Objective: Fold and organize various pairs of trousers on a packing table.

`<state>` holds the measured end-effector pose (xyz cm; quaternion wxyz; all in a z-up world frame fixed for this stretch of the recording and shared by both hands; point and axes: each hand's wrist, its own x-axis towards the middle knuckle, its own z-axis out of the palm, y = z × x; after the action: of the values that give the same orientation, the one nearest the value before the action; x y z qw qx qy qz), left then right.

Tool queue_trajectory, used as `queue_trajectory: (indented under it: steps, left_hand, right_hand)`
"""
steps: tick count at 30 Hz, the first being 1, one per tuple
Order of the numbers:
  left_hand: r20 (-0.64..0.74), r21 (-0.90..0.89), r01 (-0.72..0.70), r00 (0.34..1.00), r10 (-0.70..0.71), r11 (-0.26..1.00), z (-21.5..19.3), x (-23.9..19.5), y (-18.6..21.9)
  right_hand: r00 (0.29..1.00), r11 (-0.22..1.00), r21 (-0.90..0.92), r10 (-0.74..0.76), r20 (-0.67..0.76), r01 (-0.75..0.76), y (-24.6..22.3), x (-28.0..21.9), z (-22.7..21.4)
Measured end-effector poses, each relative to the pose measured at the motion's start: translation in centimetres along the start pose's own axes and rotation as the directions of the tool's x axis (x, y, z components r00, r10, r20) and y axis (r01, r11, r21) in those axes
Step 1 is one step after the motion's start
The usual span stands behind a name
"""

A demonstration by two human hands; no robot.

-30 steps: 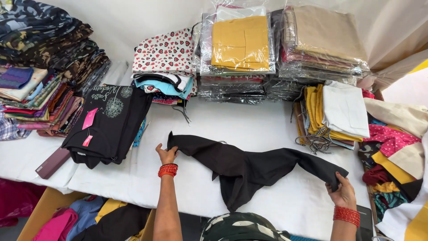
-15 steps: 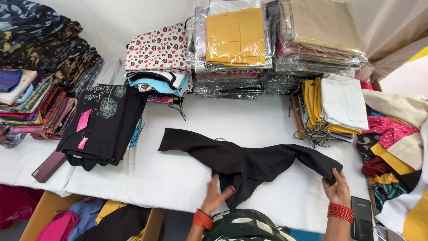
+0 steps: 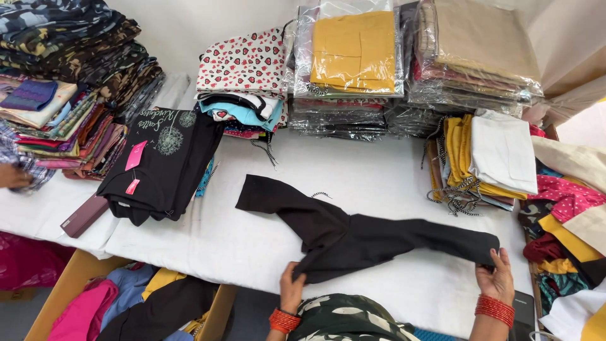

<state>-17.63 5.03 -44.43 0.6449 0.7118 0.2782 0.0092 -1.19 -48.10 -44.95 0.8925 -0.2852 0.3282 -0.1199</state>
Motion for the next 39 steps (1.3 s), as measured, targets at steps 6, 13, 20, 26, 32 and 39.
queue_trajectory:
  steps: [6, 13, 20, 26, 32, 39]
  left_hand:
    - [-0.325, -0.115, 0.054, 0.942, -0.089, 0.992, -3.2, -1.7, -2.5]
    - [-0.197, 0.217, 0.188, 0.970, -0.146, 0.958, -4.1, -3.2, -9.8]
    - [-0.049, 0.052, 0.161, 0.986, -0.158, 0.986, -4.7, -1.4, -14.5]
    - [-0.043, -0.655, 0.426, 0.804, -0.593, 0.624, -3.6, -3.0, -8.7]
    - [0.056, -0.759, 0.390, 0.837, -0.544, 0.522, -2.9, -3.8, -0.2]
    - [-0.189, -0.832, -0.159, 0.982, -0.002, 0.532, -6.0, -1.1, 2.9]
  right_hand:
    - [0.999, 0.992, -0.120, -0.050, -0.012, 0.049, 0.4, -0.8, -0.6]
    - [0.978, 0.952, -0.297, -0.133, -0.159, 0.081, 2.1, -1.1, -2.3]
    - [0.950, 0.935, -0.335, -0.204, -0.237, 0.117, 3.5, -3.5, -1.5]
    - [0.965, 0.926, -0.366, -0.171, -0.196, 0.090, 5.4, -2.6, -4.0]
    - [0.964, 0.960, -0.255, -0.170, -0.204, 0.115, 5.6, -2.6, -2.6]
    - [0.986, 0.952, -0.273, -0.159, -0.049, 0.140, 3.3, -3.3, 0.3]
